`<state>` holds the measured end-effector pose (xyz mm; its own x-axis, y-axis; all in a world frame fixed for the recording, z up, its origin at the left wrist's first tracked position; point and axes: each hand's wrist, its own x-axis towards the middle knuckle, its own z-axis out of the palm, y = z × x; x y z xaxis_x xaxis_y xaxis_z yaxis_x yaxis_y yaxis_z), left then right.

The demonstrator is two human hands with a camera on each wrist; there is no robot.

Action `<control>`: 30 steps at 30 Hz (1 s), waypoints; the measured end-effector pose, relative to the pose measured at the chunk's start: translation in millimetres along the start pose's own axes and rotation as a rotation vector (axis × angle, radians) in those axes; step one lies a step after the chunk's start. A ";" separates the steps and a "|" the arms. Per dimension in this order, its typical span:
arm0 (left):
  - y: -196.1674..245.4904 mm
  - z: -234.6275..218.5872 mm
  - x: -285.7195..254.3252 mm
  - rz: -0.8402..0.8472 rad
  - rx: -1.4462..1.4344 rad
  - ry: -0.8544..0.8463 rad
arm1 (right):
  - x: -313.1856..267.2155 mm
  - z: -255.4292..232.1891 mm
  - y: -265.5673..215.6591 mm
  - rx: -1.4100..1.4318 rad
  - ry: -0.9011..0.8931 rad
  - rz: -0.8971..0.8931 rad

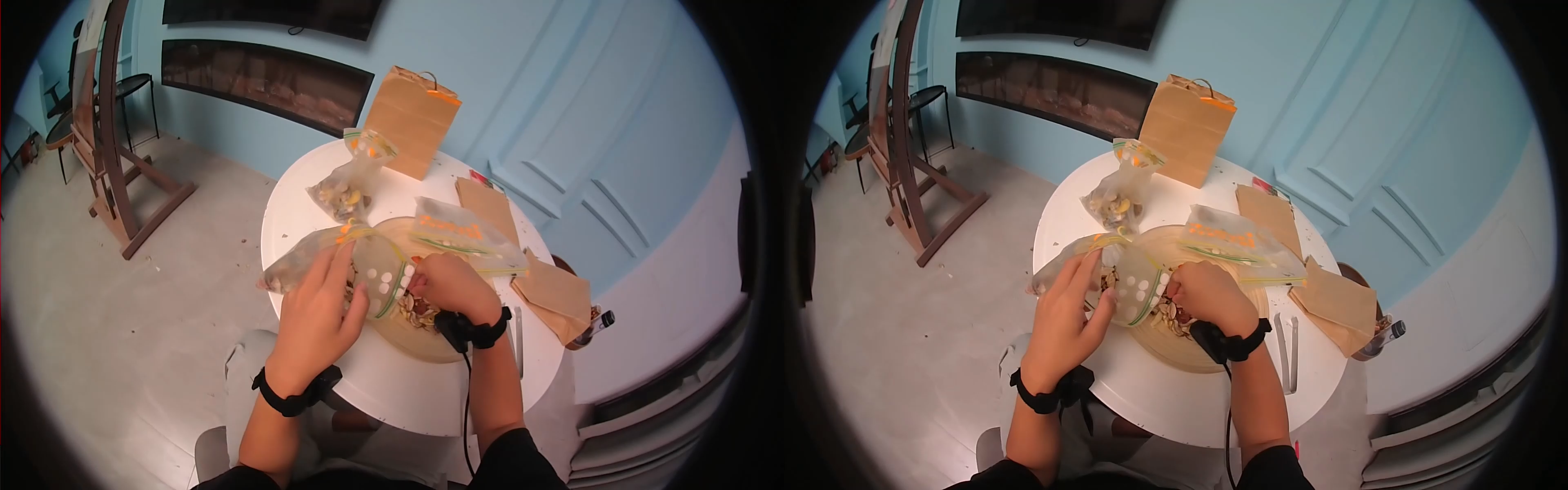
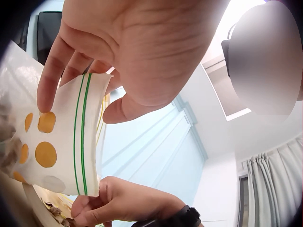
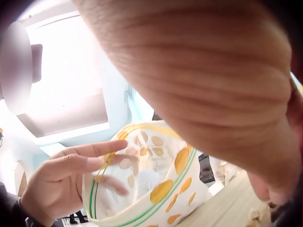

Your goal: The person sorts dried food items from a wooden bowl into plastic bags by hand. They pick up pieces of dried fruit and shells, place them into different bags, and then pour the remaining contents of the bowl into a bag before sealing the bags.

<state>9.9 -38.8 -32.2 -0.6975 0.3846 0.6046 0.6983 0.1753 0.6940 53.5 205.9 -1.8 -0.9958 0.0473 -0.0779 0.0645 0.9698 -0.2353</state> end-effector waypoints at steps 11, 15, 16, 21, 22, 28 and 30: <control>0.1 9.8 1.3 0.026 0.060 -0.061 | -25.0 -46.9 -5.3 0.710 0.034 -0.100; 2.7 16.5 -0.3 -0.049 0.009 -0.061 | -20.9 -33.6 -28.4 0.692 0.128 -0.243; 0.5 17.5 -1.0 -0.039 0.008 -0.036 | -16.4 -29.9 -22.5 0.659 0.157 -0.242; -7.1 16.5 -0.8 0.001 0.016 0.072 | -13.0 -22.6 8.9 0.308 0.042 -0.115; -5.1 17.0 -0.6 -0.010 0.034 0.071 | -13.7 -17.4 10.5 0.229 0.024 -0.098; -4.2 26.6 -1.3 0.019 0.091 0.048 | -1.4 17.0 8.6 0.027 -0.029 -0.083; 1.2 27.5 -1.8 -0.013 0.084 0.046 | 0.1 15.5 9.4 0.041 -0.087 -0.046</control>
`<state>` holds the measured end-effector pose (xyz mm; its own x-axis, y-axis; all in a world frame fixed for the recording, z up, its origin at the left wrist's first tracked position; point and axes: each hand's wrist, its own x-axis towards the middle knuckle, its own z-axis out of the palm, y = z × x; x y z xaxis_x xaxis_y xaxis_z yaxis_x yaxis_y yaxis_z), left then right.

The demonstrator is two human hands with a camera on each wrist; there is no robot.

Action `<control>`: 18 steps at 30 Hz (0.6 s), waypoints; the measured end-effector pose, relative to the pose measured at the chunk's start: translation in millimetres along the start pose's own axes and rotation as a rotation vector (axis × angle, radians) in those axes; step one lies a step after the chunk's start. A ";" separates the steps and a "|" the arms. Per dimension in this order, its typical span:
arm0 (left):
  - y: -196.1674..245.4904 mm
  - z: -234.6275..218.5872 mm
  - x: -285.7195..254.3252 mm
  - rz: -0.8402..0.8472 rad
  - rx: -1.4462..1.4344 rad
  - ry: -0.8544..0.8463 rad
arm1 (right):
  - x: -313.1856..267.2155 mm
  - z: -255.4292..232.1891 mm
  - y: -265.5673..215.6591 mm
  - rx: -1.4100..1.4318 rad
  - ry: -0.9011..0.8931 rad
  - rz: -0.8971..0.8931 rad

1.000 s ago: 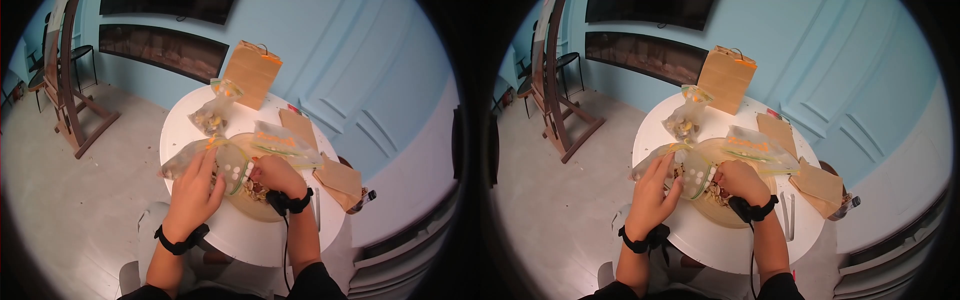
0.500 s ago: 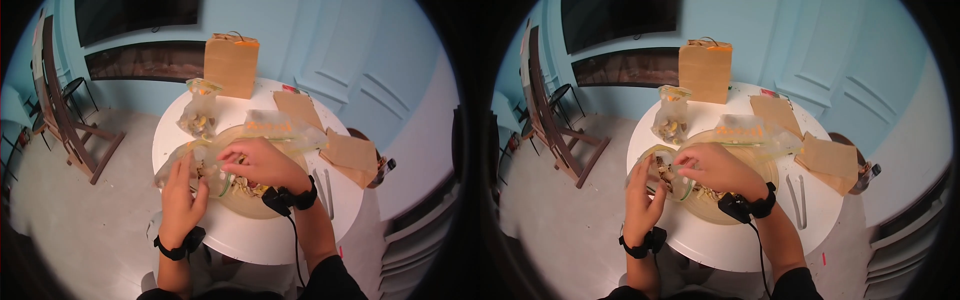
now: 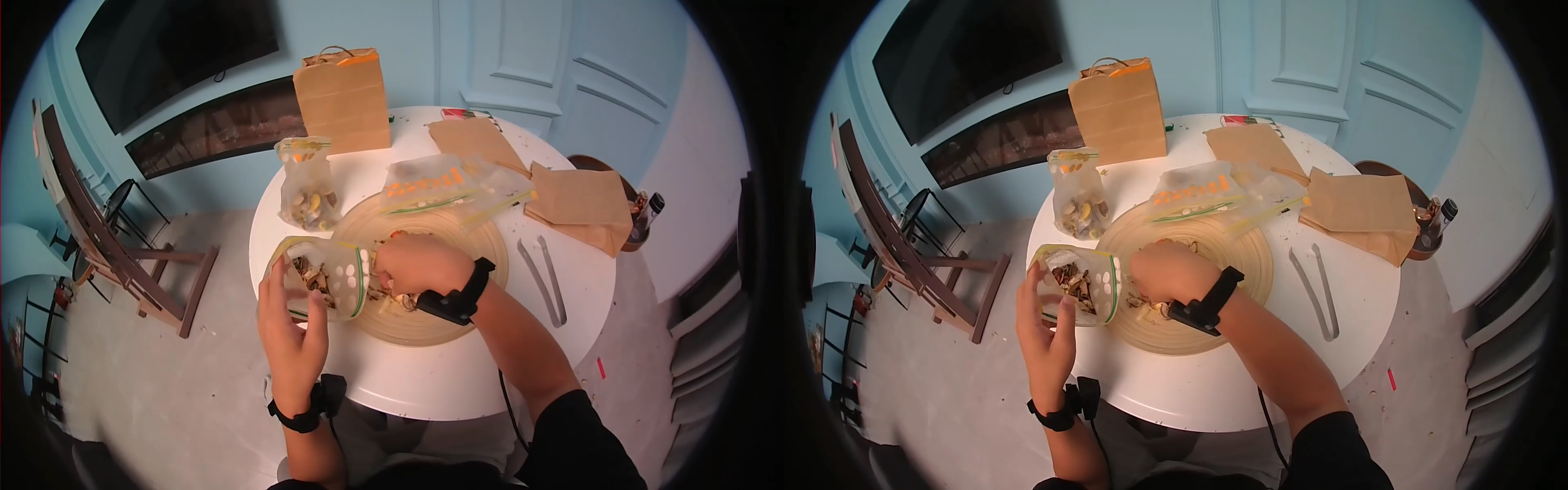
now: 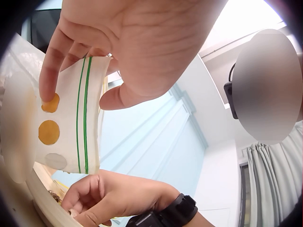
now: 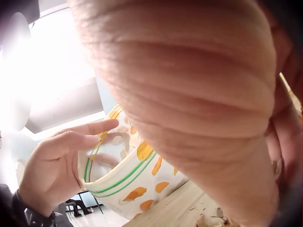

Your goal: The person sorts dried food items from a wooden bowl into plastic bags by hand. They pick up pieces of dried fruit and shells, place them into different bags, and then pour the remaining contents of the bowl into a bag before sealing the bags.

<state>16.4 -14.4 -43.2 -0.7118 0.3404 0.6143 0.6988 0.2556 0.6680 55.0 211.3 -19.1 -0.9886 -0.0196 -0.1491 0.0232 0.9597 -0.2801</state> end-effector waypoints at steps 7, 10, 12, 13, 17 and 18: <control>-4.0 -1.5 -1.1 0.029 0.009 -0.010 | -3.7 -22.4 21.2 0.354 0.014 -0.100; -4.0 -2.0 -1.9 0.051 0.035 -0.019 | -9.7 -33.6 22.0 0.553 -0.060 -0.031; -5.6 -1.5 -2.5 0.067 0.042 -0.018 | -12.6 -38.5 25.8 0.605 -0.056 -0.038; -7.0 -1.1 -2.9 0.074 0.038 -0.015 | -13.7 -42.1 27.3 0.602 -0.054 -0.057; -2.5 -1.6 -3.4 0.052 0.022 -0.039 | -19.1 -50.4 20.7 0.760 -0.075 -0.134; -1.9 -1.5 -3.9 0.057 0.031 -0.052 | -19.3 -51.1 13.7 0.839 -0.090 -0.168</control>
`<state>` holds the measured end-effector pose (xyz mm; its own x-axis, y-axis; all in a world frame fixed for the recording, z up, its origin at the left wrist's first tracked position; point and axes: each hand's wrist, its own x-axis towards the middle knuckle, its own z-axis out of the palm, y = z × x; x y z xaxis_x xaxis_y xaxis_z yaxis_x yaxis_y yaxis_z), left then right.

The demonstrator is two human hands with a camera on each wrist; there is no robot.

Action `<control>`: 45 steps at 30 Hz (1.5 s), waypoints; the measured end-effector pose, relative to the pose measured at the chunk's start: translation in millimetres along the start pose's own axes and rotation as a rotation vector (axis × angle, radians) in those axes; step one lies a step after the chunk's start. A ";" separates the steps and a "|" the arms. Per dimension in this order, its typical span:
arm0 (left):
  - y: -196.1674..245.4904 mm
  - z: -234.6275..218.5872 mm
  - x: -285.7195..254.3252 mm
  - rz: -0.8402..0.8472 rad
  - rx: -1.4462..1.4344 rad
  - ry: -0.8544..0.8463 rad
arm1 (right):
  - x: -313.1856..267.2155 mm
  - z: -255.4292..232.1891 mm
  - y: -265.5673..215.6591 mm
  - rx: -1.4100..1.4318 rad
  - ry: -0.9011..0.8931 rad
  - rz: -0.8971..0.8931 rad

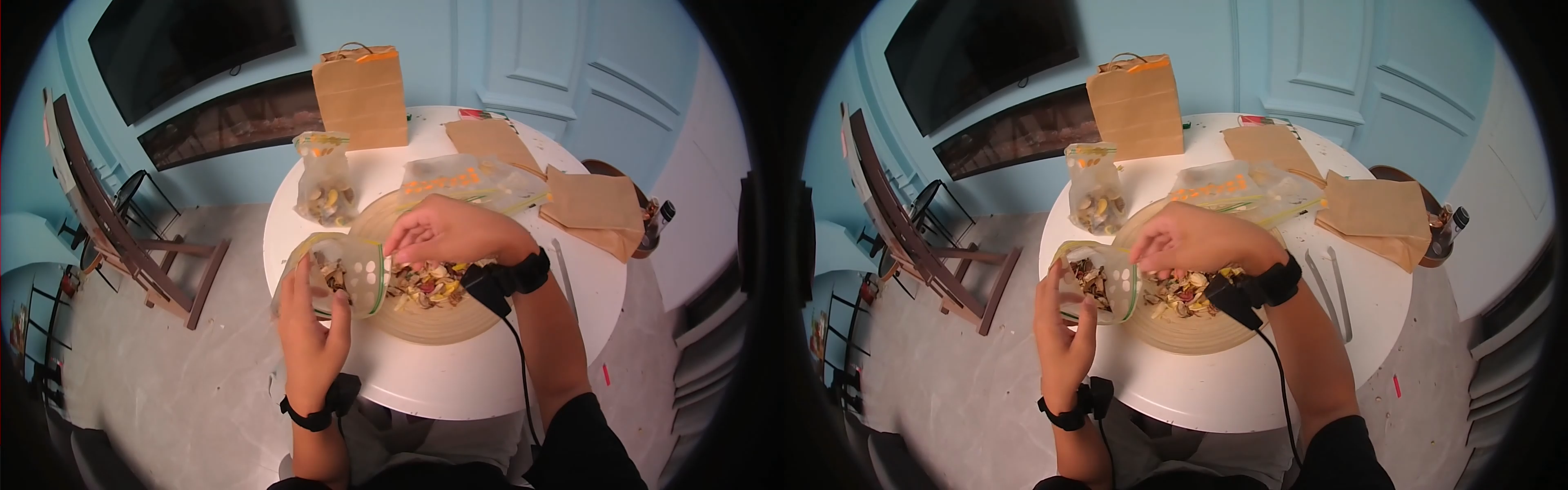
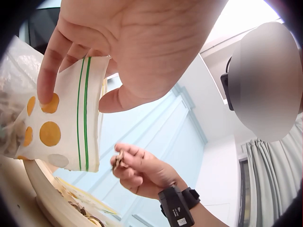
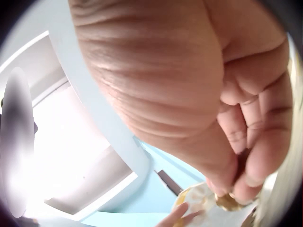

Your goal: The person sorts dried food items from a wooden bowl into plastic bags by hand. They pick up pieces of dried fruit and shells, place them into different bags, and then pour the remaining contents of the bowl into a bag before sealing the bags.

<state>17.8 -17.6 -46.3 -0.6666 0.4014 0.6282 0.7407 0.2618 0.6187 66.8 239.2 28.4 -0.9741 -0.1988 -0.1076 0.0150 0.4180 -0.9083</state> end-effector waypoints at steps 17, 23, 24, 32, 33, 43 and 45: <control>2.3 0.5 -1.1 -0.146 -0.163 0.089 | 23.8 36.8 12.6 -0.655 0.103 0.125; 9.2 0.0 3.0 -0.212 -0.174 0.113 | 34.0 50.4 48.3 -0.638 0.125 -0.012; 8.6 0.8 3.7 -0.192 -0.148 0.115 | 33.6 48.8 49.8 -0.606 0.107 -0.034; 3.5 13.4 8.5 -0.160 -0.172 0.154 | 11.0 8.1 16.8 -0.265 0.059 0.132; 6.1 12.5 8.5 -0.159 -0.164 0.115 | 8.6 3.1 14.7 -0.230 0.060 0.134; 24.0 12.9 9.5 -0.179 -0.166 -0.029 | 10.2 31.8 -10.4 -0.095 0.165 -0.134; 19.0 13.9 8.7 -0.181 -0.184 0.008 | 16.1 35.7 0.6 -0.236 0.268 -0.161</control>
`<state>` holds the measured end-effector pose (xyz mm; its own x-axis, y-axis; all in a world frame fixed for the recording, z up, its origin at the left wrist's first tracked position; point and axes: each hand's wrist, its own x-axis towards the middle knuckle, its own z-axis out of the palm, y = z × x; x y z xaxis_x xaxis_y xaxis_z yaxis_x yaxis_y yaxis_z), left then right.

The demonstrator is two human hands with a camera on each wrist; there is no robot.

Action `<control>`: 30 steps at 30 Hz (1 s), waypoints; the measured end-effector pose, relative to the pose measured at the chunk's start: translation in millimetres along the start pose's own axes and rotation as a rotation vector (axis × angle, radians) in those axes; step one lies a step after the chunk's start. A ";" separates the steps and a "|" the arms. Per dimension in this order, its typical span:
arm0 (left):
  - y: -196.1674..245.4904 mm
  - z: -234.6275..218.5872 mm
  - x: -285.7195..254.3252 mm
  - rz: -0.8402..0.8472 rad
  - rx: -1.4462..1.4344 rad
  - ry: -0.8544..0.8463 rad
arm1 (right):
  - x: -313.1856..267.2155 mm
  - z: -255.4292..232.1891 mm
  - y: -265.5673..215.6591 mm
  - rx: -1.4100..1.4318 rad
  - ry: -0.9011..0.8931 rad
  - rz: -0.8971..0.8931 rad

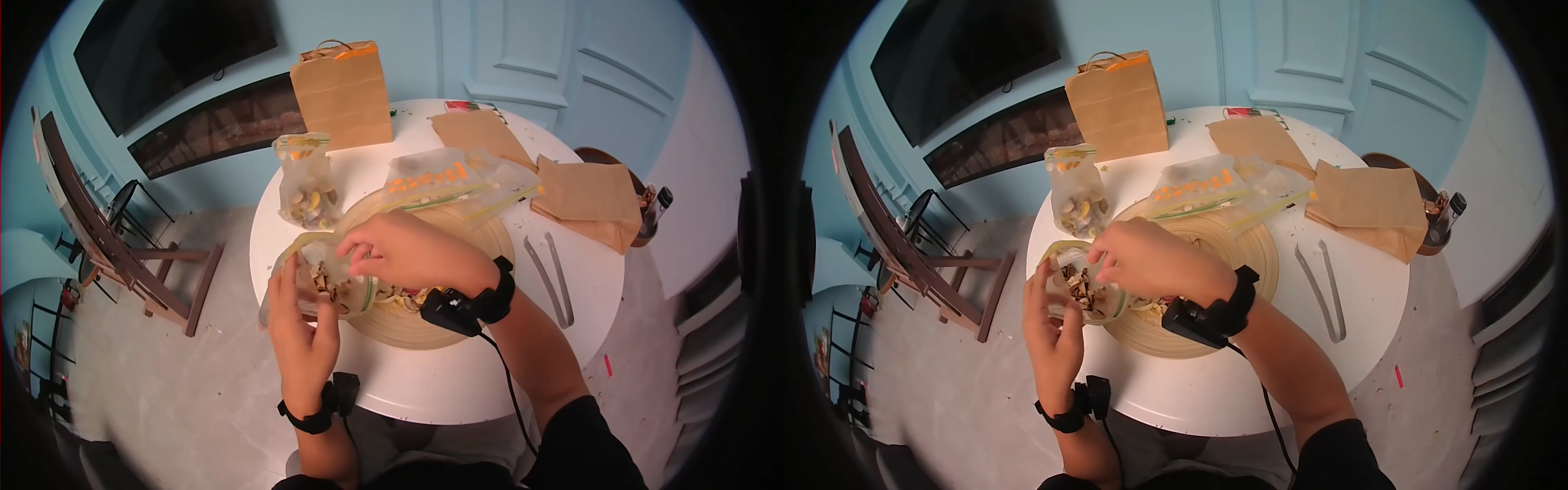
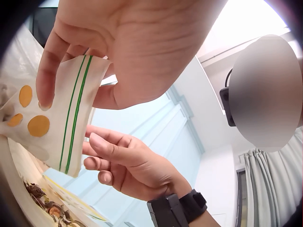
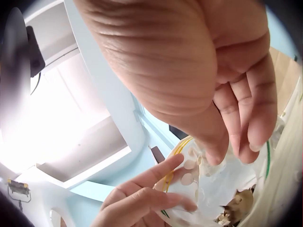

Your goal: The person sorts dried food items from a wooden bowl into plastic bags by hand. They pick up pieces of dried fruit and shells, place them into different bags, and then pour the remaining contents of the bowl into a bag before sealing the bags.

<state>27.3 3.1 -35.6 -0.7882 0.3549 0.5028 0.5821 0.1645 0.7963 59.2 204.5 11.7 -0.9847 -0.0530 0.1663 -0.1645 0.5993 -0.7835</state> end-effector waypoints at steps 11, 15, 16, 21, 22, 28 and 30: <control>-4.7 -1.2 0.5 0.017 0.049 0.097 | -3.6 -16.2 67.9 -0.550 -0.019 0.217; -12.2 -1.5 0.9 0.134 0.114 0.096 | 1.3 -20.5 65.4 -0.531 -0.099 0.282; -5.6 -0.2 0.4 0.101 0.094 0.092 | 1.9 -23.2 59.3 -0.535 -0.110 0.311; -13.4 -0.2 -1.1 0.093 0.103 0.055 | -9.4 -42.5 40.3 -0.417 -0.012 0.302; -14.2 0.1 -1.3 0.094 0.107 0.053 | -11.6 -46.4 35.9 -0.372 -0.002 0.276; -0.7 3.2 -2.6 0.019 0.073 0.014 | -12.2 -37.7 7.1 0.061 -0.020 0.004; -2.5 5.1 -2.4 0.043 0.068 0.014 | -8.4 -23.0 -8.0 0.061 -0.024 0.012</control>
<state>28.7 6.5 -40.5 -0.7646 0.3501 0.5411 0.6274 0.2119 0.7494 70.1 218.6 30.4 -0.9875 -0.0653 0.1431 -0.1553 0.5499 -0.8206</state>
